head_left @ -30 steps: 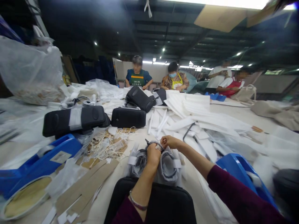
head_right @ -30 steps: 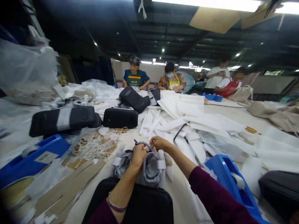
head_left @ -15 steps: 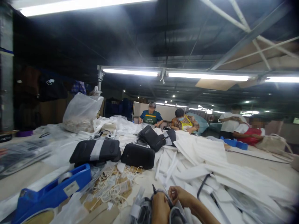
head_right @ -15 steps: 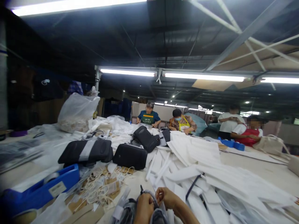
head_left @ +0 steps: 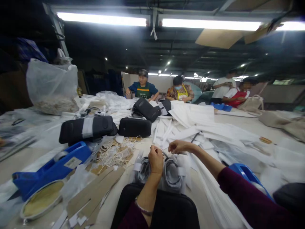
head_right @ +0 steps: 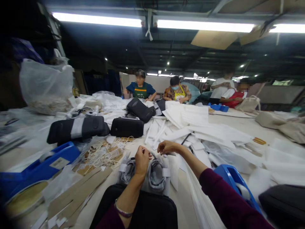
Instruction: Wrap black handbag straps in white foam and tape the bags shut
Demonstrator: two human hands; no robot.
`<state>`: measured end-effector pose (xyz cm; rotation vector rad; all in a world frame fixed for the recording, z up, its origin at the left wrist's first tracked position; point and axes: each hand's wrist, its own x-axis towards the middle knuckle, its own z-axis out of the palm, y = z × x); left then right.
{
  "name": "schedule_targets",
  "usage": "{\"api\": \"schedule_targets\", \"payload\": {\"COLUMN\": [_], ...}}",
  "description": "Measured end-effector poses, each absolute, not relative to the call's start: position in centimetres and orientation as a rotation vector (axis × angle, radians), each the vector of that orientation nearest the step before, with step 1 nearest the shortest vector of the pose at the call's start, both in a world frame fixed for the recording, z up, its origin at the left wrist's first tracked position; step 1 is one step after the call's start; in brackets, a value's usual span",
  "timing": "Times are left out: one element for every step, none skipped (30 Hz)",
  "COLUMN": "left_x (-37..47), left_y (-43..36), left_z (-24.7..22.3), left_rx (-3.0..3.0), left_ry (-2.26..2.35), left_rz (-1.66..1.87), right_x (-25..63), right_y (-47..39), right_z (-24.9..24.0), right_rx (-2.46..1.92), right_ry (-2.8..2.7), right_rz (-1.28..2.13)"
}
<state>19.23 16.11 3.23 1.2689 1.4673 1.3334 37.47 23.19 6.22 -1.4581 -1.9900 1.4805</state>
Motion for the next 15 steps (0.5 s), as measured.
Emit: {"api": "schedule_targets", "payload": {"left_x": [19.3, 19.3, 19.3, 19.2, 19.2, 19.1, 19.1, 19.1, 19.1, 19.1, 19.0, 19.0, 19.0, 18.9, 18.9], "left_y": [16.3, 16.4, 16.5, 16.6, 16.6, 16.6, 16.6, 16.6, 16.6, 16.7, 16.7, 16.6, 16.6, 16.6, 16.5], "left_z": [3.0, 2.9, 2.8, 2.7, 2.7, 2.7, 2.7, 2.8, 2.8, 2.8, 2.8, 2.9, 2.9, 3.0, 3.0], "left_rx": [1.254, 1.233, 1.212, 1.197, 1.185, 1.175, 1.165, 1.155, 1.145, 1.135, 1.126, 1.119, 1.113, 1.107, 1.104], "left_ry": [1.441, 1.408, 1.376, 1.347, 1.321, 1.298, 1.277, 1.26, 1.245, 1.232, 1.218, 1.204, 1.191, 1.179, 1.167], "left_rz": [1.341, 1.359, 1.378, 1.395, 1.411, 1.426, 1.44, 1.452, 1.463, 1.473, 1.481, 1.487, 1.495, 1.503, 1.514], "right_x": [37.3, 37.0, 36.6, 36.1, 35.5, 35.0, 34.5, 34.1, 33.8, 33.5, 33.4, 33.3, 33.2, 33.1, 33.0], "right_y": [23.2, 23.2, 23.1, 23.0, 22.9, 22.8, 22.7, 22.7, 22.6, 22.6, 22.6, 22.6, 22.6, 22.6, 22.6], "right_z": [6.5, 6.8, 7.1, 7.3, 7.4, 7.5, 7.5, 7.5, 7.5, 7.4, 7.3, 7.3, 7.2, 7.1, 7.0], "right_rx": [-1.429, -1.399, -1.369, -1.34, -1.312, -1.286, -1.265, -1.25, -1.241, -1.238, -1.238, -1.239, -1.24, -1.241, -1.242], "right_ry": [-1.996, -2.002, -2.007, -2.011, -2.013, -2.014, -2.012, -2.008, -2.001, -1.991, -1.98, -1.968, -1.955, -1.943, -1.933], "right_rz": [1.467, 1.449, 1.432, 1.421, 1.417, 1.42, 1.43, 1.442, 1.454, 1.464, 1.471, 1.476, 1.477, 1.475, 1.472]}}
